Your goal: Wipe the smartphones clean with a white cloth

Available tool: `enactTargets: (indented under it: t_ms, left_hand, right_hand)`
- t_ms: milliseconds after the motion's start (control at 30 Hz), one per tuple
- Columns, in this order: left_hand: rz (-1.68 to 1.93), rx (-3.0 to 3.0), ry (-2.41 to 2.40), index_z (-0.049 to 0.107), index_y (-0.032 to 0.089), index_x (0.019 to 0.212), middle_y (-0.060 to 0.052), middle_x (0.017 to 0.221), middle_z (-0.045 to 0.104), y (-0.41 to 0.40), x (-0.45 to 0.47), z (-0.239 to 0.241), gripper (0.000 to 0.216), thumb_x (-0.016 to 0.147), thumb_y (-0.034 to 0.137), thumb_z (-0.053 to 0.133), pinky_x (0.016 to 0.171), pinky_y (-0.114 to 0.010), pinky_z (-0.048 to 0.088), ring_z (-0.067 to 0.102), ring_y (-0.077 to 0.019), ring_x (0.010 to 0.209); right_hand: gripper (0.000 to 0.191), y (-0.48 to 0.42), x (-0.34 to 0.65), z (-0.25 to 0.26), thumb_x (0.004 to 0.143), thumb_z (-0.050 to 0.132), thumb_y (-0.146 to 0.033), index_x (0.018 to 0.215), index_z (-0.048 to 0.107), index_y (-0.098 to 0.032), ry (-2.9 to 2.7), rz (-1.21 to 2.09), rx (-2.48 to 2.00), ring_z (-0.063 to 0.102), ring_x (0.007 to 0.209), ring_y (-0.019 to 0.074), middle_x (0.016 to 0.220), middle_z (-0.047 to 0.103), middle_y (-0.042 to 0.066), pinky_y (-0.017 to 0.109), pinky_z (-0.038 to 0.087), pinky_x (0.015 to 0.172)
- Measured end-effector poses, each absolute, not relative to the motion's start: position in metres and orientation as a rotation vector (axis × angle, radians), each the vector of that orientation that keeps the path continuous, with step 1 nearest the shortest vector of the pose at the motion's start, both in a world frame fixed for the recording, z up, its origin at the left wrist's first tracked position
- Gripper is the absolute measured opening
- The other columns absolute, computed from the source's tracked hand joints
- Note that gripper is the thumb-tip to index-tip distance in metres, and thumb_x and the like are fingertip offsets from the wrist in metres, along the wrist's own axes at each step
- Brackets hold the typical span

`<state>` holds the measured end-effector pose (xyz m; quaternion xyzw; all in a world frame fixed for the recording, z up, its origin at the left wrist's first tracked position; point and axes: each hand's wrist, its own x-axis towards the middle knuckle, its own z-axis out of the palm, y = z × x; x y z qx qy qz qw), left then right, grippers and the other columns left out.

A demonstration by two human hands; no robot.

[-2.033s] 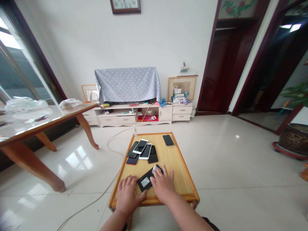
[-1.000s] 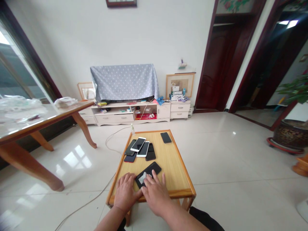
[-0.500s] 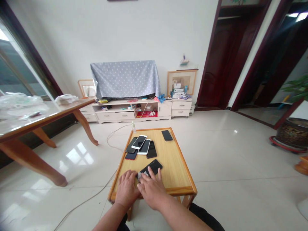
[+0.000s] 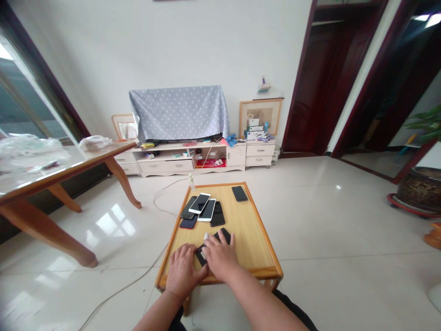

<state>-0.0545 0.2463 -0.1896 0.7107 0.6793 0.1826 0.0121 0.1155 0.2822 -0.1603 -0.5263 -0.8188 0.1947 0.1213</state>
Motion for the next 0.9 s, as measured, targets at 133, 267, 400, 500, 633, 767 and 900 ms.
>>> enactTargets:
  t_ms: [133,267,400,500,633,767,900]
  left_hand:
    - [0.592,2.218,2.120,0.064,0.020,0.114,-0.011,0.122,0.061,0.245,-0.053,-0.187,0.054,0.072,0.052,0.071,0.110,-0.044,0.030,0.048,-0.0321,0.124]
    - [0.585,2.206,2.119,0.063,0.020,0.116,-0.011,0.124,0.062,0.245,-0.055,-0.187,0.046,0.077,0.044,0.066,0.111,-0.044,0.029,0.048,-0.0306,0.125]
    - [0.550,2.220,2.072,0.062,0.020,0.117,-0.010,0.125,0.062,0.246,-0.057,-0.187,0.042,0.076,0.029,0.064,0.111,-0.042,0.028,0.048,-0.0285,0.126]
    - [0.588,2.209,2.093,0.063,0.020,0.114,-0.011,0.124,0.062,0.245,-0.055,-0.186,0.046,0.075,0.044,0.068,0.111,-0.044,0.028,0.047,-0.0310,0.126]
    - [0.611,2.214,2.112,0.063,0.021,0.112,-0.011,0.123,0.062,0.245,-0.054,-0.186,0.048,0.073,0.049,0.070,0.110,-0.045,0.029,0.048,-0.0316,0.125]
    - [0.630,2.228,2.114,0.062,0.020,0.113,-0.011,0.123,0.062,0.246,-0.055,-0.189,0.048,0.075,0.049,0.070,0.110,-0.043,0.031,0.049,-0.0309,0.124]
    - [0.617,2.230,2.143,0.061,0.019,0.119,-0.012,0.130,0.061,0.247,-0.055,-0.192,0.053,0.076,0.051,0.068,0.114,-0.044,0.027,0.046,-0.0319,0.131]
  right_hand:
    - [0.050,0.305,0.131,-0.160,0.107,0.023,-0.046,0.148,0.048,-0.034,-2.214,0.493,-1.855,0.013,0.154,0.0326,0.160,0.041,0.002,0.073,-0.002,0.115]
    - [0.050,0.273,0.117,-0.166,0.106,0.024,-0.047,0.147,0.049,-0.034,-2.346,0.525,-1.615,0.019,0.153,0.0318,0.158,0.043,0.002,0.071,-0.002,0.116]
    - [0.050,0.245,0.112,-0.168,0.106,0.023,-0.050,0.145,0.052,-0.036,-2.427,0.604,-1.388,0.019,0.154,0.0295,0.156,0.047,0.000,0.068,-0.003,0.118]
    - [0.051,0.258,0.131,-0.164,0.106,0.022,-0.049,0.146,0.052,-0.035,-2.356,0.597,-1.590,0.019,0.153,0.0326,0.157,0.045,0.000,0.071,0.000,0.117]
    - [0.054,0.277,0.152,-0.160,0.105,0.023,-0.048,0.148,0.051,-0.030,-2.207,0.509,-1.897,0.014,0.154,0.0349,0.159,0.041,0.003,0.073,0.000,0.115]
    - [0.052,0.260,0.142,-0.164,0.105,0.025,-0.048,0.148,0.050,-0.032,-2.346,0.602,-1.675,0.018,0.154,0.0319,0.159,0.041,0.003,0.069,0.001,0.117]
    - [0.050,0.256,0.137,-0.166,0.105,0.025,-0.049,0.143,0.054,-0.035,-2.356,0.634,-1.600,0.021,0.153,0.0325,0.157,0.045,0.002,0.070,0.004,0.117]
